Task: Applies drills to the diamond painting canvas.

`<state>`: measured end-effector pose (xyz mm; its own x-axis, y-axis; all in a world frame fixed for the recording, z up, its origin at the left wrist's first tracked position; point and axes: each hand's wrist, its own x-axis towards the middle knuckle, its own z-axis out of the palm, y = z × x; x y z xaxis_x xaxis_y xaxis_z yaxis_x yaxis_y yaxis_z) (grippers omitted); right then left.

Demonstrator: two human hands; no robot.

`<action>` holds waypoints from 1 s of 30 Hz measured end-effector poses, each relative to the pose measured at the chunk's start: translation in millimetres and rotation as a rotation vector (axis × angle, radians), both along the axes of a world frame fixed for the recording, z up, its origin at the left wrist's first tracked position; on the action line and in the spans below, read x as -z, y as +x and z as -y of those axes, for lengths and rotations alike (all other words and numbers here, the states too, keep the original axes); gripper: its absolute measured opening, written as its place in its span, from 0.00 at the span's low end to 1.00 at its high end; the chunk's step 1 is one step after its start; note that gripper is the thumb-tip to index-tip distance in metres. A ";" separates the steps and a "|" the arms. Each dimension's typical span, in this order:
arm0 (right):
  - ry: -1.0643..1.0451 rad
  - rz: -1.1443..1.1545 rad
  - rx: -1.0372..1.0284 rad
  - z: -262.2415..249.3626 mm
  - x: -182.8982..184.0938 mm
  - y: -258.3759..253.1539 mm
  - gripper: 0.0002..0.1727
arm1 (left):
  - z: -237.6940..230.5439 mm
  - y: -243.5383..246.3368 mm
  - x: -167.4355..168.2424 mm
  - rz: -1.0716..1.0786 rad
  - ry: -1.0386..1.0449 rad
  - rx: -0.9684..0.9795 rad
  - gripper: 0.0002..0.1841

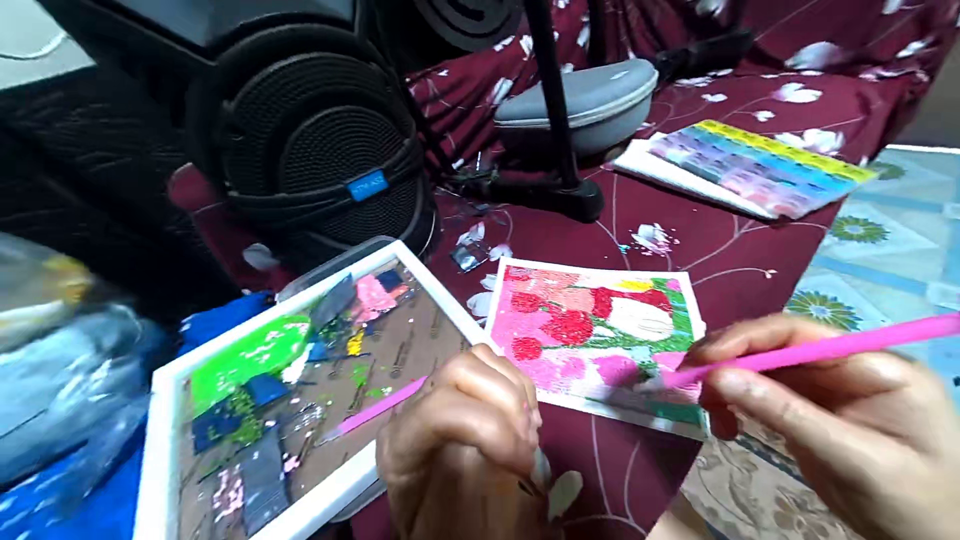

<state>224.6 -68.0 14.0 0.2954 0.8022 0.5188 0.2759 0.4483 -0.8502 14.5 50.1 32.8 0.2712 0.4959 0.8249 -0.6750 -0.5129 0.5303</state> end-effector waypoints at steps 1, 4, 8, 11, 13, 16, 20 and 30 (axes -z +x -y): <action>-0.010 0.002 -0.033 -1.3 9.1 -5.6 0.06 | -1.9 0.3 5.9 0.012 -0.028 -0.024 0.14; -0.027 0.053 -0.065 3.4 34.5 -18.9 0.07 | -1.9 -3.0 18.6 -0.028 -0.055 -0.098 0.13; -0.030 0.057 -0.035 6.6 39.6 -29.6 0.06 | -2.9 -10.5 15.4 -0.050 -0.032 -0.091 0.12; -0.013 0.134 -0.061 8.1 36.7 -32.3 0.07 | -2.6 -16.9 16.4 -0.059 -0.013 -0.105 0.08; -0.017 0.170 -0.026 8.0 36.5 -28.6 0.07 | -1.5 -17.5 22.2 -0.094 0.024 -0.129 0.06; -0.028 0.142 0.096 2.6 36.1 -13.9 0.09 | -2.0 -15.6 27.9 -0.149 0.063 -0.126 0.04; -0.002 0.068 0.169 -7.6 16.5 10.2 0.08 | -1.5 -13.5 24.3 -0.329 0.191 -0.268 0.03; 0.006 0.025 0.169 6.3 -1.0 50.7 0.05 | 19.1 -24.3 43.3 -0.853 0.656 -0.865 0.08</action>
<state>275.3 -74.3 15.0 0.4124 0.7392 0.5325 0.3691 0.3988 -0.8395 -9.8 31.1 -10.5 0.6132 0.3527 0.7068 0.3919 -0.9127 0.1155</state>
